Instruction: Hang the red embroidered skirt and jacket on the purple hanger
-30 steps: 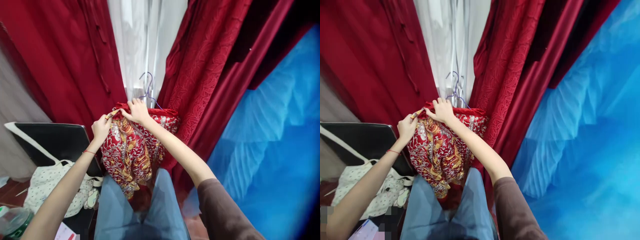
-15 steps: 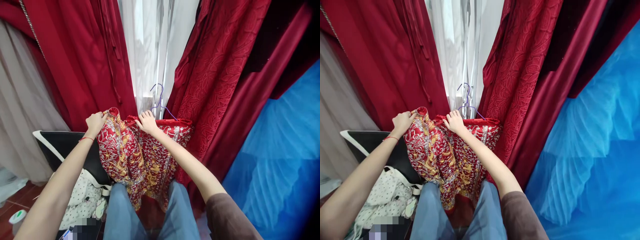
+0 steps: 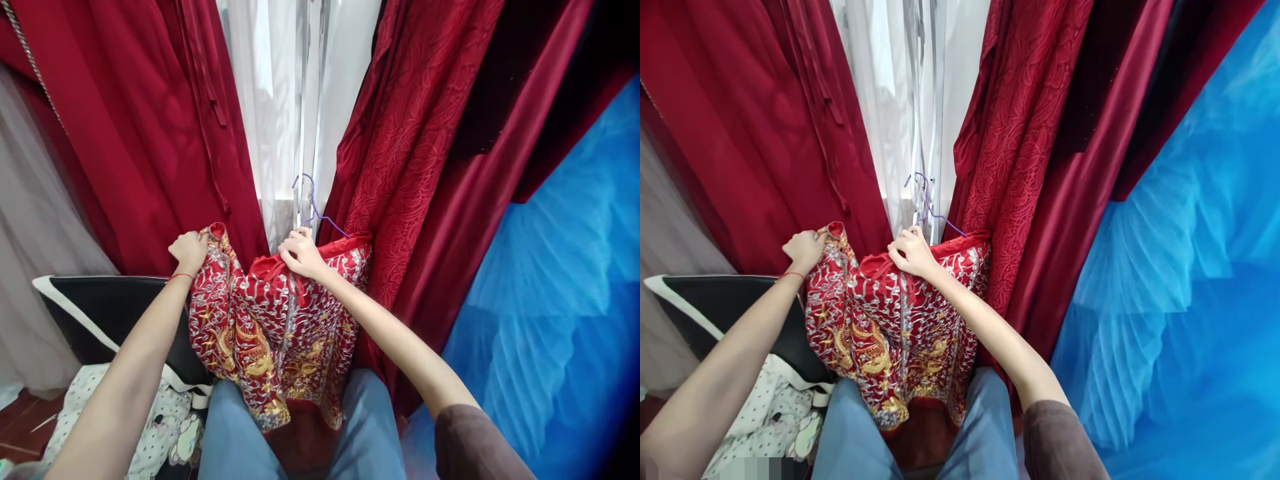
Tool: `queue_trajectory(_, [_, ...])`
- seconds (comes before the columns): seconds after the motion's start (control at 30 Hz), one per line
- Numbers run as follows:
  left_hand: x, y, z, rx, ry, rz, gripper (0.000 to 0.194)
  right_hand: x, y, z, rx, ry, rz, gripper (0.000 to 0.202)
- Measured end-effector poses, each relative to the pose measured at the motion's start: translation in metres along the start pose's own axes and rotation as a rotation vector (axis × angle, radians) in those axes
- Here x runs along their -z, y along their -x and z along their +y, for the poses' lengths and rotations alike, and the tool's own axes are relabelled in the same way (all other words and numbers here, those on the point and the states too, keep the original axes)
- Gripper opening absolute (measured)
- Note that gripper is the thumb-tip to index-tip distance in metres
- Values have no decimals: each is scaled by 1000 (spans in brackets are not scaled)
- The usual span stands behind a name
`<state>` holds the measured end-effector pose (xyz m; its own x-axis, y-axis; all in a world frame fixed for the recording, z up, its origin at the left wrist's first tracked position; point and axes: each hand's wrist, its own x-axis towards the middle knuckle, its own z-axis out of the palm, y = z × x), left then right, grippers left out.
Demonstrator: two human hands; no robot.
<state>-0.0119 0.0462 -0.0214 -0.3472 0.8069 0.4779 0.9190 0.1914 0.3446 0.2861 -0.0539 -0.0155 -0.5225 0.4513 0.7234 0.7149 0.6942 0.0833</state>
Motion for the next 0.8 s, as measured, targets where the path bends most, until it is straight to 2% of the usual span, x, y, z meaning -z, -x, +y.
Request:
queue_trajectory(0.1, [18,6,43,-130,57,88,52,-12,-5,-3,-8,81,-37,40])
queue_trajectory(0.2, [45,12,86,-281,67,209,51,-28,-10,-8,-33,153,-42,37])
queue_trajectory(0.27, [61,16,106,-365,55,250,49,-32,-9,-9,-2,137,-35,31])
queue_trajectory(0.33, [70,19,117,-451,25,228,47,-27,-4,-3,11,89,37,23])
queue_trajectory(0.4, [71,24,121,-551,-22,142,45,-14,6,11,-122,75,199,22])
queue_trajectory(0.47, [63,31,121,-642,-59,33,44,3,18,31,-418,96,356,25])
queue_trajectory(0.5, [58,34,121,-681,-62,-17,45,11,24,43,-578,85,369,28])
queue_trajectory(0.57, [48,39,120,-722,-39,-88,46,27,32,65,-782,-38,217,39])
queue_trajectory(0.63, [42,43,123,-702,28,-89,45,40,35,80,-849,-206,11,55])
queue_trajectory(0.7, [42,46,130,-609,142,-3,44,50,33,86,-870,-360,-121,65])
queue_trajectory(0.8, [47,49,146,-471,340,135,43,59,25,84,-902,-599,-229,64])
